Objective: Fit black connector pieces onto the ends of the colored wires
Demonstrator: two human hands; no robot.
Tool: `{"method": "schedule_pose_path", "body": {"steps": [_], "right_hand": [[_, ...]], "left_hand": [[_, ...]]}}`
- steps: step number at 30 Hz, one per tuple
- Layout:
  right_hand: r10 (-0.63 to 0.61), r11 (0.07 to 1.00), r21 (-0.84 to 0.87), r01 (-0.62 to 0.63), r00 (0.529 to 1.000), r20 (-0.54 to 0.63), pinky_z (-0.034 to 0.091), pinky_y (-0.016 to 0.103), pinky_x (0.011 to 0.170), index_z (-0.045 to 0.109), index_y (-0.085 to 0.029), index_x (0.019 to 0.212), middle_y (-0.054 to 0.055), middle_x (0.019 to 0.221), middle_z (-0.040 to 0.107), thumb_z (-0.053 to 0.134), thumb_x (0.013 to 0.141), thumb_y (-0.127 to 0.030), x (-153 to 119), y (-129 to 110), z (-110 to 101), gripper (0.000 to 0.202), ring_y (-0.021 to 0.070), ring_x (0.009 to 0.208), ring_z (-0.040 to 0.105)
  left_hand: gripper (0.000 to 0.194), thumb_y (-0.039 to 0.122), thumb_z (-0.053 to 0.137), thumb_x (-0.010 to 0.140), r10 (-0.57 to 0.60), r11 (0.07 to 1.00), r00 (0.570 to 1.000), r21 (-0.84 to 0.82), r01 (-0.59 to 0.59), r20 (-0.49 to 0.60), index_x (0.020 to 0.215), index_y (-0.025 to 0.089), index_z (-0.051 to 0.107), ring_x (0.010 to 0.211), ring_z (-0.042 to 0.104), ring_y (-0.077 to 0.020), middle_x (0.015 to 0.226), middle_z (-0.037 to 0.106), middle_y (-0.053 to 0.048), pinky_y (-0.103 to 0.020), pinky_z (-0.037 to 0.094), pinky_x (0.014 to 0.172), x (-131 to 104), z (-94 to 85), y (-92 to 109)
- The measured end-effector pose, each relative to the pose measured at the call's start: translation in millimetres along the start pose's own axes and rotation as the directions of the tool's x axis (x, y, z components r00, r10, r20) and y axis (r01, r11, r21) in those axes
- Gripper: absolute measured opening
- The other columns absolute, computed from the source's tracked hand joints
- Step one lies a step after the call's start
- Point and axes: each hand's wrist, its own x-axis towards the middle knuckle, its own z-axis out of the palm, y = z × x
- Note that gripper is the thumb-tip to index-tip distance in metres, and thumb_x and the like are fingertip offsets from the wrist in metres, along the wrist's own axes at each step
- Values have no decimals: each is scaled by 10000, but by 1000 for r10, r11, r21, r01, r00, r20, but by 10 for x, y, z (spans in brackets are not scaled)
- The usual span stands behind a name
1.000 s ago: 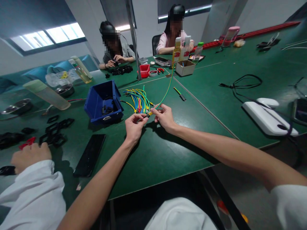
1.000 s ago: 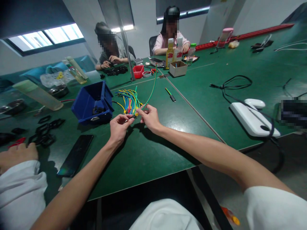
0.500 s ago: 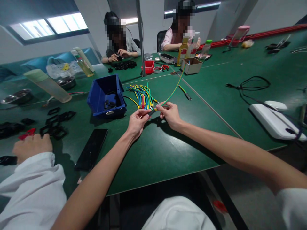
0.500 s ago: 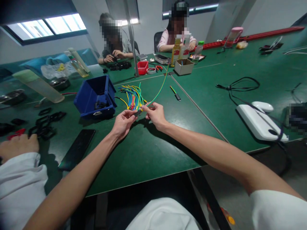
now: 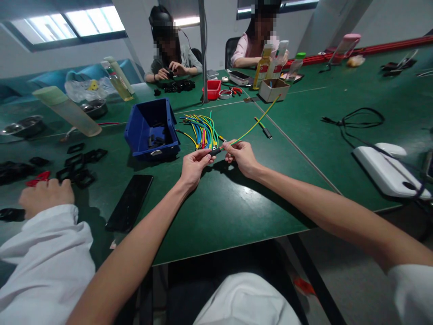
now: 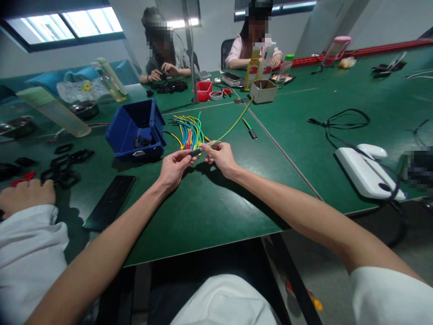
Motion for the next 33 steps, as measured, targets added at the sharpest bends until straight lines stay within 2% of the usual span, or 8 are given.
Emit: {"method": "schedule_pose_path", "body": {"steps": [2,8,14,26,33], "right_hand": [[13,1000,-5,-13,1000,15,402,187,419,624,-155,782,-9,644,615,772,668,-562,12,11,-10,448,72,479,541],[-55,998,-33,54,998,-13,404,182,394,558,-183,781,-46,563,575,799,650,-537,17,29,7,448,79,436,541],[-72,995,-74,71,997,-16,390,187,382,564,-172,750,-40,514,563,799,654,-537,22,33,20,445,85,418,533],[-78,991,-105,80,997,19,396,206,393,579,-168,735,-44,481,542,788,668,-533,13,44,13,426,87,401,502],[-78,990,-114,79,997,16,399,213,394,570,-179,735,-44,480,535,776,680,-540,7,31,18,420,88,399,495]], "left_hand": [[319,269,840,630,8,1000,1000,1,-8,-2,905,142,742,732,683,-134,811,735,-58,-280,530,777,13,-23,-13],[339,253,838,615,-13,1000,1000,-4,13,28,931,163,754,766,694,-149,843,745,-63,-313,530,834,15,-55,-44],[351,208,841,573,-42,999,998,-28,43,43,912,168,760,805,697,-164,902,749,-70,-342,520,887,-5,-35,-10],[324,181,823,550,-93,995,994,-18,94,52,870,171,768,765,685,-151,797,739,-49,-305,509,837,-51,6,100],[329,233,829,576,-105,994,992,-13,107,73,891,160,763,785,693,-171,819,737,-69,-328,515,845,-53,-4,104]]}}
